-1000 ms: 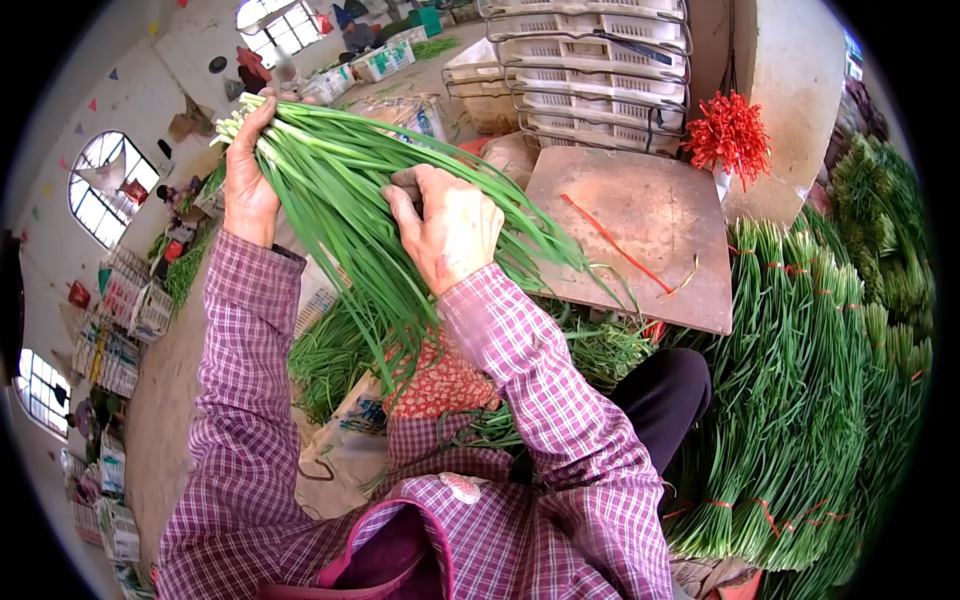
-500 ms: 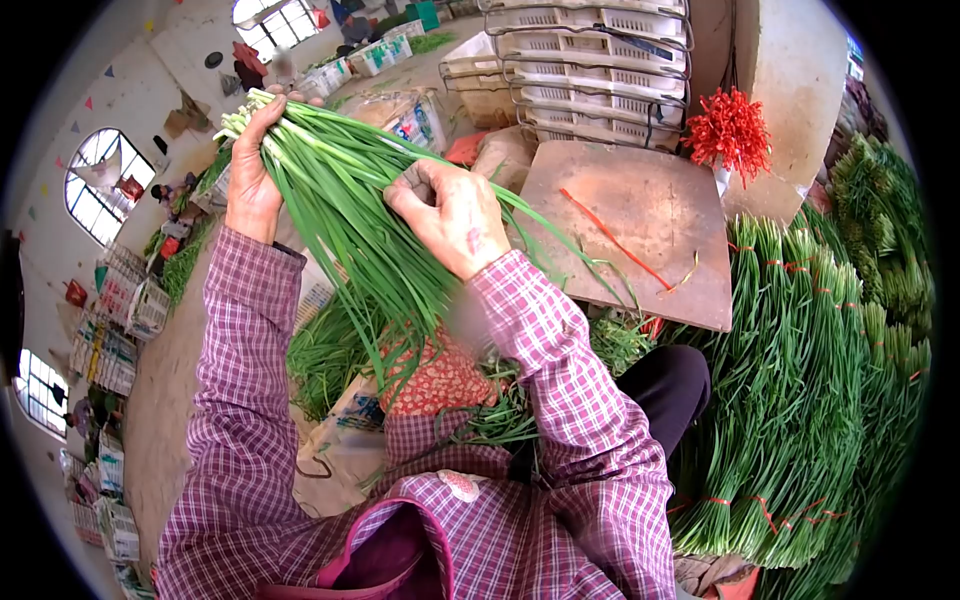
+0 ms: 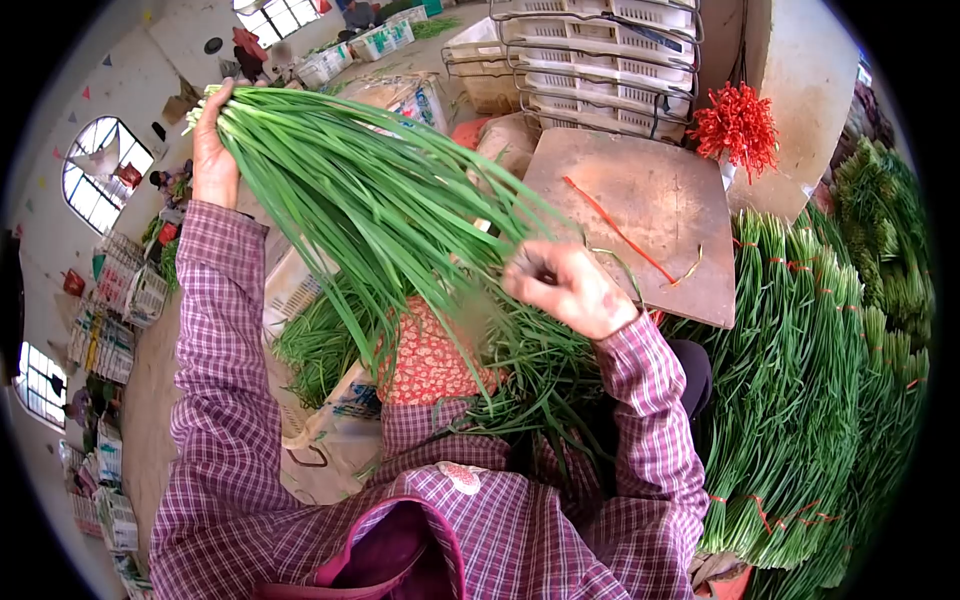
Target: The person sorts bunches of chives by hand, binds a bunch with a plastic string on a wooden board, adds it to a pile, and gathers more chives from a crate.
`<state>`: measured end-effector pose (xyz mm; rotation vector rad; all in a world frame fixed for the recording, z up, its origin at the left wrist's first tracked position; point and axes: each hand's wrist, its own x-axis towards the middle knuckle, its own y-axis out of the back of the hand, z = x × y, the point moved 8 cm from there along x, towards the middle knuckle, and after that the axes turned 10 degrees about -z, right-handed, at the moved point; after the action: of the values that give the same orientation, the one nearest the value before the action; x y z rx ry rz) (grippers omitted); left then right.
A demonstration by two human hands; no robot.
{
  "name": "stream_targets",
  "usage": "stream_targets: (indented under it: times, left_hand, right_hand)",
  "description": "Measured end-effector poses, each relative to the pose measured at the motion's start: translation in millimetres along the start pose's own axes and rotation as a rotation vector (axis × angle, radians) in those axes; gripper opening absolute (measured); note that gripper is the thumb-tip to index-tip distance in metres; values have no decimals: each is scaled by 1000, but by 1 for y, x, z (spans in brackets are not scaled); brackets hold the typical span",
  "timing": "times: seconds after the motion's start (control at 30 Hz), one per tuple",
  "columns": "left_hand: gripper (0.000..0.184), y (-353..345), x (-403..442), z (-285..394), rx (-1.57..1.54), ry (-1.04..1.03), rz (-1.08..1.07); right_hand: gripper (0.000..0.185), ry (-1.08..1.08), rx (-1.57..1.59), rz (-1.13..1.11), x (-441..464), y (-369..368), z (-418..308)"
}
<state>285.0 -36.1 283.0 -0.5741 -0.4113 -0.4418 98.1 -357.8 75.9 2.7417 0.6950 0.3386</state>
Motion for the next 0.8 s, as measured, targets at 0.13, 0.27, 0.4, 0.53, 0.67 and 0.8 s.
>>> stream_targets:
  times: [0.13,0.27,0.4,0.53,0.67,0.8]
  left_hand:
    - [18,15,-1,22,66,-108,93]
    - [17,21,2,33,143,-115,133]
    - [16,32,13,36,107,-116,142]
    - [14,25,11,31,92,-92,161]
    - [15,23,14,27,113,-90,140]
    - [16,23,9,28,131,-117,171]
  right_hand:
    - [14,65,-740,286,-17,1,-14]
    - [12,-157,-576,176,3,-4,-33]
    - [17,316,-385,291,28,-40,-76]
    - [28,152,-665,436,55,-64,-66]
    - [37,46,-824,569,78,-63,-70]
    - [29,221,-757,679,88,-60,-85]
